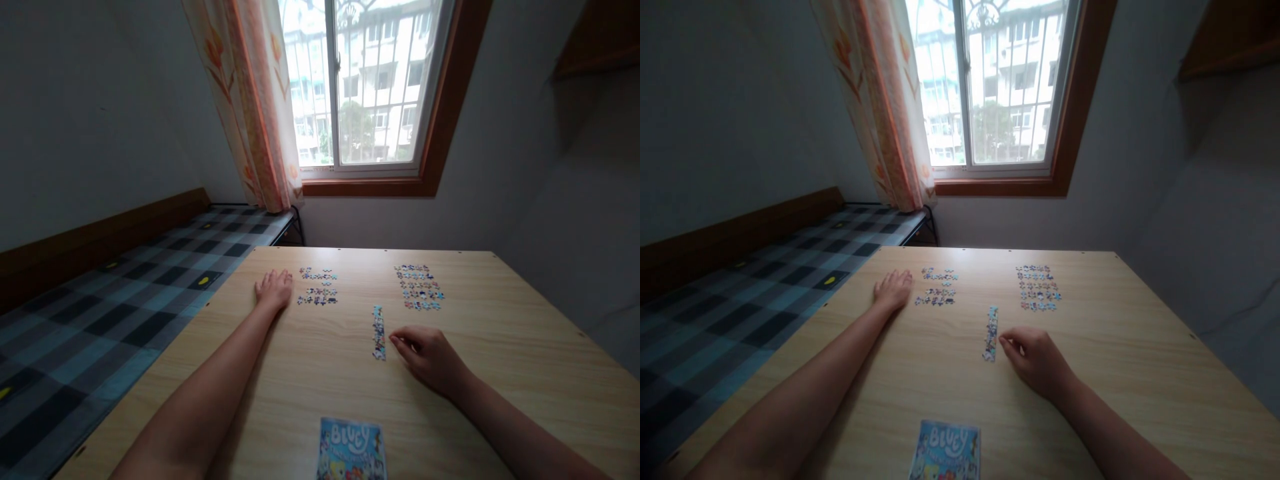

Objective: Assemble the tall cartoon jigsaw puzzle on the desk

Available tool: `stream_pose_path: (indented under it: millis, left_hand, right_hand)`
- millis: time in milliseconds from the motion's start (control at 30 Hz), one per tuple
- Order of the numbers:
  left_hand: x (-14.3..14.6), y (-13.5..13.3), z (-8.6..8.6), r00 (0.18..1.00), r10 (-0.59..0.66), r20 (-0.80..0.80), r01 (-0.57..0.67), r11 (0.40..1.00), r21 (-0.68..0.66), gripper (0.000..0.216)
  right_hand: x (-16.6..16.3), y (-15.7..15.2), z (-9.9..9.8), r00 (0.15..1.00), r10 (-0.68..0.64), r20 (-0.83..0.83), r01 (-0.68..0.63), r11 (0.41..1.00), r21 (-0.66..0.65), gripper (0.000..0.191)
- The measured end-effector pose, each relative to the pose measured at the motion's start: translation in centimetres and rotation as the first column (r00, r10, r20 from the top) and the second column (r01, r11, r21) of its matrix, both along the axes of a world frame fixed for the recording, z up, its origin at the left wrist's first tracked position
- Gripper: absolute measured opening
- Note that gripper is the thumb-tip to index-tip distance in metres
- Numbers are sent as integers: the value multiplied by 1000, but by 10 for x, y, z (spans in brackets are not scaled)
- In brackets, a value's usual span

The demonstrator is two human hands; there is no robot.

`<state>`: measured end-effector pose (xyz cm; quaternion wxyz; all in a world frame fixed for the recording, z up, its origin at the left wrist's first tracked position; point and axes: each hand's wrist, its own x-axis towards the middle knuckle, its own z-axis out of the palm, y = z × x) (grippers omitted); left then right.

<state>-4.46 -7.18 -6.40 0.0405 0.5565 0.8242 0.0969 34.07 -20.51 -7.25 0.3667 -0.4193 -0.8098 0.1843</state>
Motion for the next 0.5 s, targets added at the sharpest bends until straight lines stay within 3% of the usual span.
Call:
stream_pose_path:
  millis: [267, 500]
  left_hand:
    - [-10, 17, 2, 999, 53, -15, -51, 992, 113, 57]
    - [-12, 11, 4, 999, 12, -30, -3, 967, 253, 42]
  right_hand:
    - [1, 1, -2, 1000, 15, -15, -16, 1000, -11, 22]
    - [0, 3, -2, 1000, 14, -14, -15, 998, -68, 25]
